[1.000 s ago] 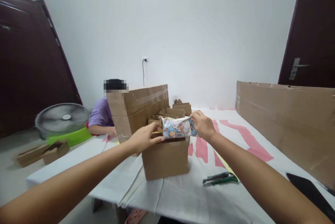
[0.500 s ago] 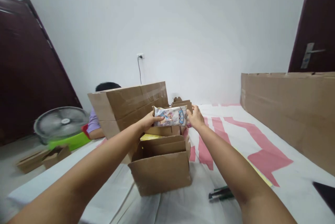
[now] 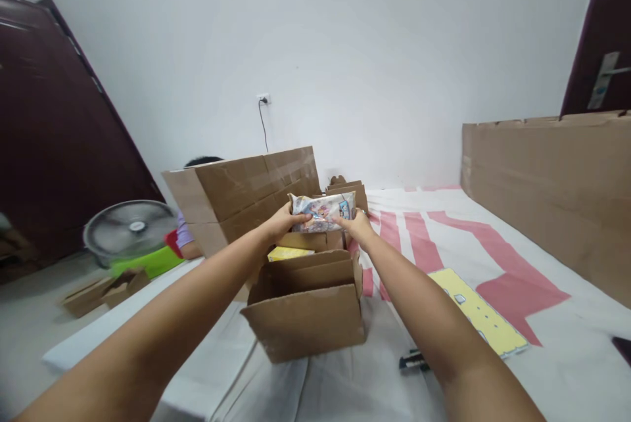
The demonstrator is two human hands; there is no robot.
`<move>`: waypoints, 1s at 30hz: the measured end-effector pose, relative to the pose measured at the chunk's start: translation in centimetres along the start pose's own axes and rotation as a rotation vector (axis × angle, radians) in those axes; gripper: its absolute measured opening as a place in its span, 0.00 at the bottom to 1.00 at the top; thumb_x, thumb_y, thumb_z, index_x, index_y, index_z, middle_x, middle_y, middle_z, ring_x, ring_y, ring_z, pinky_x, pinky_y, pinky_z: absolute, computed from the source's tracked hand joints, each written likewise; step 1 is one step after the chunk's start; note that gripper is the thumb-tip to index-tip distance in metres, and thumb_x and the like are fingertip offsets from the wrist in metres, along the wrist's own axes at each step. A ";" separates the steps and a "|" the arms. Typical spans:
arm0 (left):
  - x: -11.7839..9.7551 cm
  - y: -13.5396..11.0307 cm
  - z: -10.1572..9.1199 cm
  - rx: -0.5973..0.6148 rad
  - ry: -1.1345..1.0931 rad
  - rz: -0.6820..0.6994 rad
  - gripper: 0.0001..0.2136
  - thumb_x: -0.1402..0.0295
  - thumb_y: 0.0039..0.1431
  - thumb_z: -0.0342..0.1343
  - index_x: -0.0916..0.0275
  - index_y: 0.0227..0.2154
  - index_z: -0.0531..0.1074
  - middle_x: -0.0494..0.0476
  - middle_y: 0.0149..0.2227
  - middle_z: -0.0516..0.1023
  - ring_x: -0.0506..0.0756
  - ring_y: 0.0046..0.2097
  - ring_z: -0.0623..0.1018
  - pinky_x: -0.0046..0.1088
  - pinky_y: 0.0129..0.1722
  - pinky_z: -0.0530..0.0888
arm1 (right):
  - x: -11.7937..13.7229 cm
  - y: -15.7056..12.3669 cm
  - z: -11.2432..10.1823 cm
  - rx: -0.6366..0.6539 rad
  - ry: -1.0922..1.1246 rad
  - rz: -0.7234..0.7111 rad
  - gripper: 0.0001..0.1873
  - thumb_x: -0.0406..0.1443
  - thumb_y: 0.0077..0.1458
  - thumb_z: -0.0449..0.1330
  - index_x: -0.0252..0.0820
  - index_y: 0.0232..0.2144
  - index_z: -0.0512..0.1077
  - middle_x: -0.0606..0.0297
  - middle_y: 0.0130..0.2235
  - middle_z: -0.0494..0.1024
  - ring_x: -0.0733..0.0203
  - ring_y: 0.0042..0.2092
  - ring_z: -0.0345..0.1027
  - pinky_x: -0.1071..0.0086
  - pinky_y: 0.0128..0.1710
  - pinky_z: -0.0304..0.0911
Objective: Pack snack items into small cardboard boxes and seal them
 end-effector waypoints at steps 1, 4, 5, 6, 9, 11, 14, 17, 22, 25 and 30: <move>-0.9 -0.5 0.3 0.005 0.018 0.013 0.29 0.66 0.28 0.72 0.65 0.38 0.69 0.57 0.36 0.78 0.58 0.38 0.78 0.39 0.45 0.72 | 1.0 -0.6 -0.2 0.002 0.016 0.002 0.27 0.48 0.40 0.66 0.37 0.39 0.69 0.58 0.38 0.79 0.57 0.38 0.73 0.64 0.38 0.69; -4.7 -2.5 1.6 -0.008 0.123 0.078 0.29 0.65 0.30 0.72 0.65 0.39 0.68 0.57 0.36 0.77 0.59 0.39 0.77 0.40 0.47 0.71 | 4.4 -2.9 -0.8 0.045 0.110 0.001 0.29 0.46 0.37 0.68 0.37 0.40 0.70 0.58 0.39 0.79 0.56 0.37 0.73 0.64 0.36 0.69; -6.1 -3.5 2.1 -0.016 0.165 0.109 0.29 0.64 0.31 0.71 0.65 0.39 0.68 0.57 0.36 0.77 0.59 0.40 0.77 0.41 0.47 0.70 | 5.7 -3.9 -1.1 0.063 0.147 -0.005 0.29 0.46 0.37 0.69 0.38 0.40 0.70 0.58 0.39 0.79 0.56 0.37 0.73 0.64 0.35 0.69; -7.4 -4.6 2.8 -0.021 0.203 0.145 0.28 0.64 0.32 0.71 0.65 0.39 0.67 0.57 0.36 0.76 0.59 0.41 0.76 0.41 0.48 0.70 | 6.9 -5.1 -1.4 0.080 0.182 -0.018 0.28 0.45 0.37 0.69 0.38 0.40 0.70 0.58 0.39 0.79 0.55 0.37 0.73 0.64 0.35 0.69; -10.8 -9.2 5.0 -0.002 0.272 0.251 0.28 0.63 0.36 0.69 0.65 0.42 0.65 0.57 0.39 0.75 0.60 0.44 0.75 0.41 0.48 0.70 | 10.3 -9.6 -2.9 0.103 0.226 -0.082 0.25 0.44 0.42 0.68 0.40 0.42 0.71 0.59 0.41 0.79 0.55 0.40 0.73 0.63 0.38 0.69; -11.4 -13.1 6.5 0.028 0.314 0.262 0.27 0.63 0.40 0.67 0.63 0.44 0.64 0.57 0.41 0.75 0.61 0.46 0.75 0.40 0.47 0.71 | 11.3 -13.4 -3.9 0.093 0.222 -0.101 0.23 0.43 0.45 0.66 0.41 0.43 0.70 0.60 0.42 0.79 0.54 0.41 0.73 0.61 0.41 0.69; -9.7 -19.2 8.0 0.081 0.350 0.220 0.28 0.63 0.43 0.66 0.59 0.47 0.62 0.57 0.46 0.74 0.60 0.47 0.75 0.38 0.46 0.72 | 9.7 -19.7 -5.0 0.073 0.214 -0.025 0.23 0.42 0.43 0.68 0.42 0.42 0.70 0.61 0.39 0.79 0.52 0.41 0.73 0.59 0.42 0.70; -4.9 -23.9 8.5 0.105 0.399 0.123 0.27 0.64 0.44 0.65 0.57 0.47 0.61 0.58 0.47 0.75 0.60 0.47 0.75 0.38 0.46 0.72 | 4.8 -25.0 -4.5 0.163 0.212 0.108 0.24 0.42 0.43 0.68 0.42 0.43 0.69 0.60 0.40 0.79 0.48 0.44 0.73 0.55 0.46 0.68; 4.9 -26.4 6.8 0.048 0.364 -0.047 0.24 0.69 0.43 0.62 0.59 0.44 0.60 0.58 0.47 0.76 0.59 0.48 0.75 0.38 0.49 0.72 | -3.8 -27.6 -2.9 0.059 0.060 0.192 0.38 0.42 0.33 0.71 0.43 0.48 0.63 0.57 0.45 0.76 0.46 0.47 0.71 0.50 0.48 0.67; 7.9 -25.8 4.4 -0.036 0.401 -0.052 0.23 0.68 0.42 0.61 0.61 0.43 0.61 0.60 0.46 0.76 0.60 0.48 0.75 0.40 0.50 0.71 | -5.9 -26.3 -0.2 0.049 0.054 0.156 0.37 0.39 0.31 0.71 0.44 0.46 0.62 0.58 0.44 0.76 0.48 0.46 0.72 0.52 0.47 0.67; 9.7 -24.7 -0.9 -0.140 0.429 -0.069 0.23 0.64 0.40 0.61 0.61 0.41 0.63 0.59 0.43 0.77 0.62 0.46 0.77 0.40 0.48 0.72 | -7.1 -24.0 5.2 0.072 0.027 0.096 0.30 0.36 0.34 0.67 0.42 0.43 0.64 0.59 0.43 0.76 0.49 0.45 0.71 0.52 0.49 0.66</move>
Point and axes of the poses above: each hand's wrist, its own y-axis towards the middle knuckle, its own z-axis out of the palm, x = y × z, the point moved 7 cm from there along y, towards the middle knuckle
